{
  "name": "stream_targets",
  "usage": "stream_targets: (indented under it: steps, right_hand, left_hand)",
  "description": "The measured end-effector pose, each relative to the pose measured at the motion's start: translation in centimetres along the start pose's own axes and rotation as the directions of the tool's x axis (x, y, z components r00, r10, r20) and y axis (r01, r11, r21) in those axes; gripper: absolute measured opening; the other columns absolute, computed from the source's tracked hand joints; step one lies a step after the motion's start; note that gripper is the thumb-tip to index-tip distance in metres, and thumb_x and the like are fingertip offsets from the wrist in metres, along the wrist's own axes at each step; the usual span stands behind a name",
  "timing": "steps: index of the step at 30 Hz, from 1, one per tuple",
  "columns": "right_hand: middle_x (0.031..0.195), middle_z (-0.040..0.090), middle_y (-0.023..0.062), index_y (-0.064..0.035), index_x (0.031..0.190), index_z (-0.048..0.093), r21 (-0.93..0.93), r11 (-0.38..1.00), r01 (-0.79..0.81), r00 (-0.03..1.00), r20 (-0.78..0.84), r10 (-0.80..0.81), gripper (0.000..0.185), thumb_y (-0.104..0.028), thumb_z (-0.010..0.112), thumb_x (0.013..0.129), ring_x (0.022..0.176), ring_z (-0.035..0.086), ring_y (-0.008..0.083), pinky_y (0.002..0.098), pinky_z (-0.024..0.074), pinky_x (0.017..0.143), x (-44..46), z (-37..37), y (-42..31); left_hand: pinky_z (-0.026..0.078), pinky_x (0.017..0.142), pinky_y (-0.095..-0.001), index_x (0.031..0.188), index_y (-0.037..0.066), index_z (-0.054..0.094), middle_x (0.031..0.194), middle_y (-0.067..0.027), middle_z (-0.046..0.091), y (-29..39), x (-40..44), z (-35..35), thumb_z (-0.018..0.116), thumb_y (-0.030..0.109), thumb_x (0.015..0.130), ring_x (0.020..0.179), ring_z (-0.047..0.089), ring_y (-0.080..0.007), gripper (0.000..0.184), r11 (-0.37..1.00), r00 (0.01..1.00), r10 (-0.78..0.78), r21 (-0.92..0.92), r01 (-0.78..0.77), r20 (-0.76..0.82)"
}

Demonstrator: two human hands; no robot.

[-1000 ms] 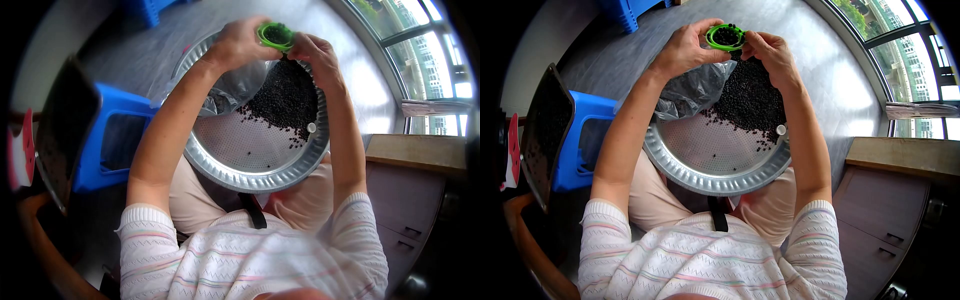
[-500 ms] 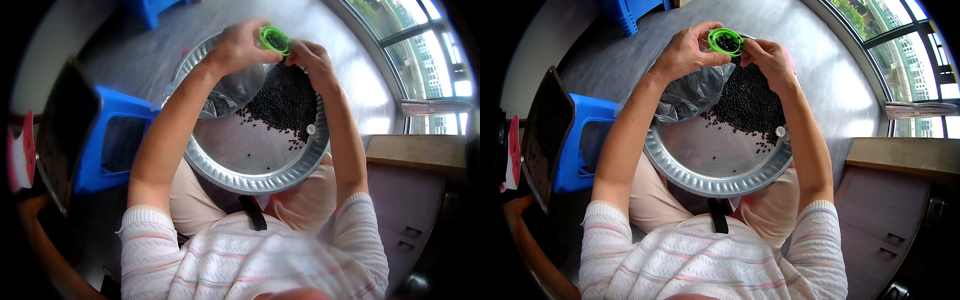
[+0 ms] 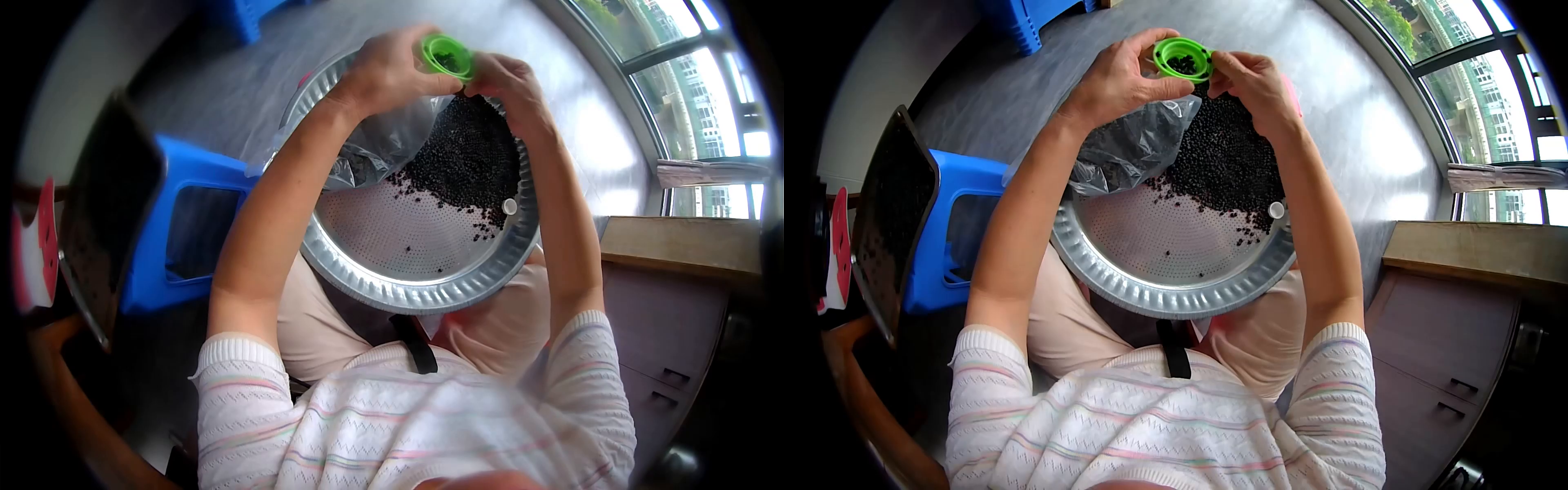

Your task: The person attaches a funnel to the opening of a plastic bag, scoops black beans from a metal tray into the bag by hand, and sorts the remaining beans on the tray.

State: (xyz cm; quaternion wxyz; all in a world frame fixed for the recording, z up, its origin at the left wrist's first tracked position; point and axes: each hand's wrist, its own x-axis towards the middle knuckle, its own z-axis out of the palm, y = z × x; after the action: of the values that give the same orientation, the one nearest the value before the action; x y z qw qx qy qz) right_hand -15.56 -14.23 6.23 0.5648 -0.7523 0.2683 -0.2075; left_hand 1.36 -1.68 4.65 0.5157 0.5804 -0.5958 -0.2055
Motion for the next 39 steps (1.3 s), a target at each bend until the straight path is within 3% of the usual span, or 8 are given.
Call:
stream_targets:
  steps: [11,26,29,32,33,35,37,39]
  right_hand:
    - [0.076,0.065,0.001,-0.0051,0.093,0.068,0.023,1.0,0.013,1.0,0.017,-0.014,0.032,-0.034,0.056,0.092,0.066,0.062,0.0084,0.0207,0.045,0.064,-0.3,-0.1,-0.3]
    - [0.077,0.065,0.003,-0.0055,0.091,0.067,0.054,0.999,0.004,0.998,0.057,-0.007,0.037,-0.04,0.054,0.091,0.072,0.063,0.0103,0.0222,0.0466,0.066,-0.3,-0.1,0.6]
    - [0.079,0.065,0.0028,-0.0059,0.09,0.067,0.231,0.973,-0.021,1.0,-0.016,0.025,0.041,-0.043,0.051,0.092,0.078,0.063,0.0125,0.0242,0.0471,0.07,-1.7,-0.5,2.0]
    - [0.091,0.066,0.0098,-0.0034,0.098,0.065,-0.263,0.961,-0.085,0.904,-0.426,-0.037,0.042,-0.042,0.05,0.091,0.087,0.063,0.0246,0.0388,0.0474,0.079,-1.4,-3.8,14.5]
    - [0.099,0.064,0.0149,-0.0051,0.101,0.064,-0.558,0.774,-0.301,0.852,-0.522,-0.045,0.039,-0.039,0.05,0.089,0.094,0.06,0.0324,0.0473,0.0454,0.082,-3.2,-3.8,16.4]
    - [0.115,0.058,0.0101,-0.0126,0.104,0.064,-0.55,0.625,-0.554,0.722,-0.691,0.033,0.034,-0.04,0.051,0.089,0.109,0.05,0.0325,0.05,0.0393,0.09,-6.2,-1.0,18.2]
    - [0.115,0.056,0.006,-0.0152,0.099,0.063,-0.692,0.551,-0.467,0.747,-0.642,-0.173,0.027,-0.037,0.054,0.087,0.108,0.049,0.0292,0.0483,0.0385,0.089,-7.7,1.7,19.3]
    - [0.107,0.058,0.0052,-0.0152,0.092,0.063,-0.813,0.481,-0.328,0.811,-0.503,-0.298,0.022,-0.035,0.057,0.086,0.101,0.052,0.0279,0.0452,0.0423,0.082,-8.2,3.6,19.5]
  left_hand:
    - [0.049,0.087,-0.0313,0.122,-0.002,0.051,0.101,-0.0107,0.065,0.6,-0.2,-0.4,0.079,0.017,0.068,0.096,0.062,-0.0201,0.064,0.997,1.0,-0.018,0.081,0.018,-0.005]
    - [0.051,0.083,-0.0283,0.122,-0.003,0.051,0.101,-0.0102,0.065,-0.1,0.0,-0.2,0.079,0.035,0.07,0.093,0.063,-0.0183,0.07,0.998,1.0,0.01,0.054,-0.011,0.021]
    - [0.052,0.081,-0.0275,0.12,-0.003,0.053,0.099,-0.01,0.065,0.6,0.0,-0.3,0.078,0.036,0.071,0.092,0.063,-0.0172,0.067,1.0,0.999,0.011,0.027,-0.012,0.038]
    - [0.052,0.081,-0.0264,0.119,-0.003,0.053,0.099,-0.0101,0.064,0.3,-0.2,-0.2,0.077,0.035,0.071,0.092,0.063,-0.0167,0.066,0.996,1.0,0.003,-0.087,-0.002,0.016]
    - [0.052,0.081,-0.0261,0.119,-0.003,0.053,0.099,-0.0102,0.064,0.4,-0.3,-0.2,0.078,0.034,0.071,0.093,0.063,-0.0167,0.066,0.998,1.0,0.007,-0.069,-0.006,0.016]
    - [0.052,0.081,-0.0257,0.119,-0.003,0.053,0.1,-0.0104,0.064,0.5,-0.3,-0.1,0.078,0.033,0.071,0.093,0.062,-0.0169,0.065,0.999,1.0,0.012,-0.032,-0.012,0.02]
    - [0.049,0.066,-0.0276,0.092,-0.002,0.061,0.078,-0.0099,0.064,4.1,-0.5,1.4,0.071,0.023,0.076,0.072,0.062,-0.0177,0.031,1.0,0.964,-0.019,0.009,0.023,-0.264]
    - [0.049,0.066,-0.0277,0.092,-0.002,0.061,0.079,-0.0097,0.064,4.1,-0.3,1.6,0.071,0.023,0.076,0.073,0.061,-0.0177,0.031,0.999,0.963,-0.027,-0.028,0.021,-0.27]
